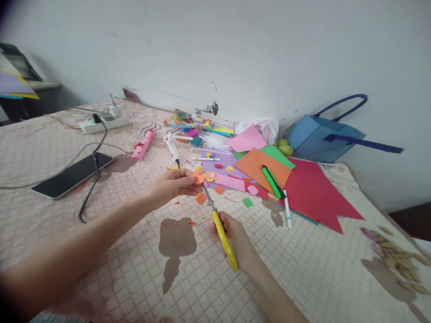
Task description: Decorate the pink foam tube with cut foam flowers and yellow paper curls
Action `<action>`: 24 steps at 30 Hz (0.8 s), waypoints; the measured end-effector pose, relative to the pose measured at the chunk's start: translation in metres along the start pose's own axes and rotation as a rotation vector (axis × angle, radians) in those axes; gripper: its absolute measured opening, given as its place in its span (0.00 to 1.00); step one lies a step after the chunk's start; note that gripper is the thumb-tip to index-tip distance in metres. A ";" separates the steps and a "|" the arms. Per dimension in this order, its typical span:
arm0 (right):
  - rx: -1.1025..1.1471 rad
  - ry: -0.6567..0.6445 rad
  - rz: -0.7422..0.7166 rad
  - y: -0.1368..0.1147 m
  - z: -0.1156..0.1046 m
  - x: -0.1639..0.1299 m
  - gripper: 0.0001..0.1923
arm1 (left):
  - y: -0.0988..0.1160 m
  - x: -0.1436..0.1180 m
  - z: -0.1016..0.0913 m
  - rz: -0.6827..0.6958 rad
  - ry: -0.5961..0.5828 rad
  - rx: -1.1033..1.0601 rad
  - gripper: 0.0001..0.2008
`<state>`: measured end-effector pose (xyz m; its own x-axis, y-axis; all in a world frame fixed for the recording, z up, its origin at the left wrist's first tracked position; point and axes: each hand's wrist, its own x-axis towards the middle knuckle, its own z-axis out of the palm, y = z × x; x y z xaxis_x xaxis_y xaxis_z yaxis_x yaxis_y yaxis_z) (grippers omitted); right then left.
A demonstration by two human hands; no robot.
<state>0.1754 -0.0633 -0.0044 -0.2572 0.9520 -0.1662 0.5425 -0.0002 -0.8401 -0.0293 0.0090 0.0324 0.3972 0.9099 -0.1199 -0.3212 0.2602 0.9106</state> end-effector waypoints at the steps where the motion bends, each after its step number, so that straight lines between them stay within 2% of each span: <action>1: -0.005 0.005 -0.001 0.000 0.000 0.000 0.15 | 0.000 0.000 0.000 0.001 0.008 -0.002 0.06; 20: -0.081 0.084 -0.057 0.011 0.003 0.003 0.13 | 0.001 0.001 0.001 0.000 0.082 -0.021 0.04; 24: -0.094 0.069 -0.051 0.008 0.003 0.002 0.14 | -0.001 0.002 0.001 0.017 0.048 -0.026 0.06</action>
<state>0.1772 -0.0624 -0.0129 -0.2318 0.9689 -0.0860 0.6039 0.0741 -0.7936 -0.0278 0.0101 0.0314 0.3497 0.9287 -0.1237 -0.3506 0.2521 0.9020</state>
